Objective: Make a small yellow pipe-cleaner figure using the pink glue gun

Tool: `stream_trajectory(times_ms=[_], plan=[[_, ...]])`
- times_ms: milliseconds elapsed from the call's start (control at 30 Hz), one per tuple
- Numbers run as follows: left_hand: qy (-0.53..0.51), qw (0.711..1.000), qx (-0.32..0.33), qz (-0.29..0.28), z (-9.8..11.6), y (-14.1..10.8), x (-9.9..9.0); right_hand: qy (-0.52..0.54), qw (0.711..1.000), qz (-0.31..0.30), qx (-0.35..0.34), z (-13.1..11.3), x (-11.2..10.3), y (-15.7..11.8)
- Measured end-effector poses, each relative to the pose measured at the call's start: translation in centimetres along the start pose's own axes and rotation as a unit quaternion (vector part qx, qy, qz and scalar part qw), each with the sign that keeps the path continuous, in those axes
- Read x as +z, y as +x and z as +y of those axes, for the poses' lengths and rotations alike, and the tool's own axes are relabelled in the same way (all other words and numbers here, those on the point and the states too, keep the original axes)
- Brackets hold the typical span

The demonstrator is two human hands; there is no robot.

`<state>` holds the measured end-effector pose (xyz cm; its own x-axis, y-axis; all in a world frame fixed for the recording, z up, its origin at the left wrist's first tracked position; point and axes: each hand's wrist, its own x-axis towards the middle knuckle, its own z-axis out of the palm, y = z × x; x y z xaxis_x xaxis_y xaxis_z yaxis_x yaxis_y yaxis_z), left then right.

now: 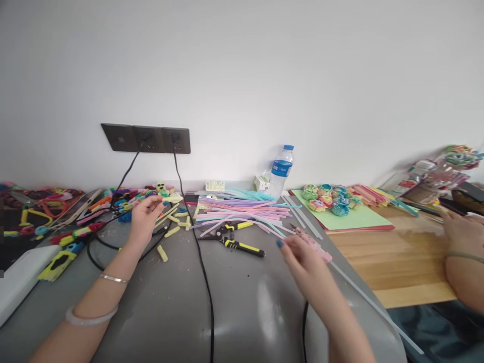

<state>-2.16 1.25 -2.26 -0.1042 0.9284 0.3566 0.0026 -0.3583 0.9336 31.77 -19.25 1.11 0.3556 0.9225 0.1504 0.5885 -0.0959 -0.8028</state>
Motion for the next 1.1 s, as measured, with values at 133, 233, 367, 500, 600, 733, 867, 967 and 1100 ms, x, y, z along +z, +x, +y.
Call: stream_trajectory(times_ms=[133, 233, 367, 500, 600, 733, 867, 967, 1100], plan=[[0.003, 1.000, 0.008, -0.007, -0.1, 0.2, -0.3, 0.009, 0.981, -0.163, -0.105, -6.9, 7.5, 4.0], [0.003, 1.000, 0.009, -0.015, -0.4, 0.5, -0.6, -0.041, 0.957, -0.209, -0.199, -9.3, 13.2, 7.0], [0.015, 0.999, 0.007, -0.031, -0.9, 0.9, -0.8, -0.207, 0.920, -0.229, -0.243, -10.4, 18.4, 9.5], [0.025, 0.998, 0.006, -0.050, -1.2, 1.2, -0.8, -0.249, 0.901, -0.257, -0.245, -10.8, 20.0, 10.4], [0.019, 0.998, 0.004, -0.054, -1.1, 1.2, -0.7, -0.187, 0.917, -0.277, -0.218, -10.3, 19.6, 11.3], [0.019, 0.999, -0.004, -0.036, -0.6, 1.1, -0.7, 0.000, 0.935, -0.326, -0.136, -8.7, 17.8, 13.5], [0.035, 0.998, -0.018, -0.051, -0.4, 0.9, -0.4, 0.145, 0.937, -0.297, -0.115, -8.3, 16.0, 14.6], [0.027, 0.998, -0.020, -0.052, -0.4, 0.7, -0.3, 0.215, 0.919, -0.308, -0.123, -9.2, 15.0, 14.1], [0.010, 0.999, -0.031, -0.021, -0.3, 0.7, -0.4, 0.263, 0.905, -0.320, -0.098, -9.5, 14.9, 13.9]])
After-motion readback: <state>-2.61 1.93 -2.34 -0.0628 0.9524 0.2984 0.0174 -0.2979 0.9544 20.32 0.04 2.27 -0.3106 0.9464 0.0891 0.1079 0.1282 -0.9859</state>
